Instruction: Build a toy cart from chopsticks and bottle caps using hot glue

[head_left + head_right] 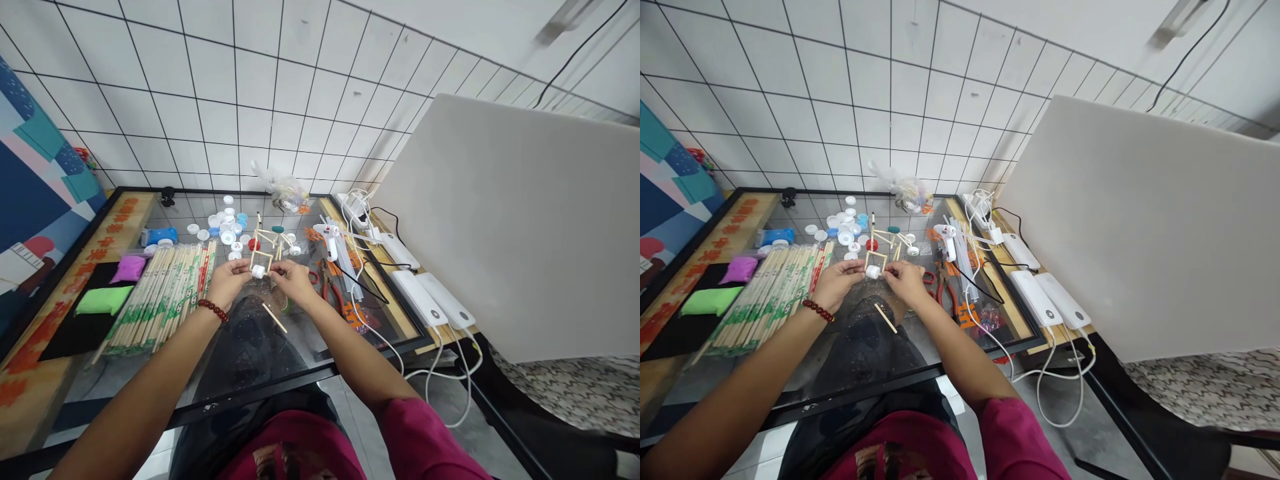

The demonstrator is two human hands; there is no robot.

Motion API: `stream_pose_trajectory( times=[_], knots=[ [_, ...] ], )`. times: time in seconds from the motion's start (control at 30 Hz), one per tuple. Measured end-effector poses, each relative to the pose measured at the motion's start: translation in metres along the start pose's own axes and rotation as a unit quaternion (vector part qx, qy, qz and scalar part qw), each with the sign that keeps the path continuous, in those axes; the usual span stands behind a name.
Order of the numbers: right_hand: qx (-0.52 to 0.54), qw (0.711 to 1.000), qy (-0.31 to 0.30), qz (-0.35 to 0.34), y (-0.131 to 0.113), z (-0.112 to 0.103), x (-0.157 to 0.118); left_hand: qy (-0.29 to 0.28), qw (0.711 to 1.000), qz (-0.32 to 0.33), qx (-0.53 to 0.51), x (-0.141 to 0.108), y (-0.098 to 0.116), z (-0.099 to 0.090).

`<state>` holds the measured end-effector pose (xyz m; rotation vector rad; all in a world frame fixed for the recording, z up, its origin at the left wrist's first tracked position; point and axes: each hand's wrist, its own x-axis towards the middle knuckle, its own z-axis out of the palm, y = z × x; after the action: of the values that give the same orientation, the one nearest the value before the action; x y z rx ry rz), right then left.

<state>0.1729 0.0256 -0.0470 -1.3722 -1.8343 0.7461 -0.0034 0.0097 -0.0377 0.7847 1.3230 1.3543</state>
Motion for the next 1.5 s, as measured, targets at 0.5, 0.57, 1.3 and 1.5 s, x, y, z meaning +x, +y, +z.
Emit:
stream_pose_trajectory(
  times=[0.5,0.57,1.3,1.5],
  knots=[
    [0.212,0.976,-0.04,0.022,-0.003,-0.013,0.001,-0.042,0.995,-0.024,-0.085,-0.01,0.009,0.007],
    [0.223,0.974,-0.034,0.022,-0.003,-0.016,0.0,-0.083,0.988,-0.062,-0.117,-0.014,0.013,0.008],
    [-0.228,0.955,-0.186,-0.042,-0.042,-0.042,-0.037,-0.052,0.957,-0.06,-0.278,-0.013,0.017,0.009],
    [-0.274,0.923,-0.254,-0.094,-0.048,-0.036,-0.041,-0.04,0.96,-0.047,-0.275,-0.017,0.021,0.011]
  ],
)
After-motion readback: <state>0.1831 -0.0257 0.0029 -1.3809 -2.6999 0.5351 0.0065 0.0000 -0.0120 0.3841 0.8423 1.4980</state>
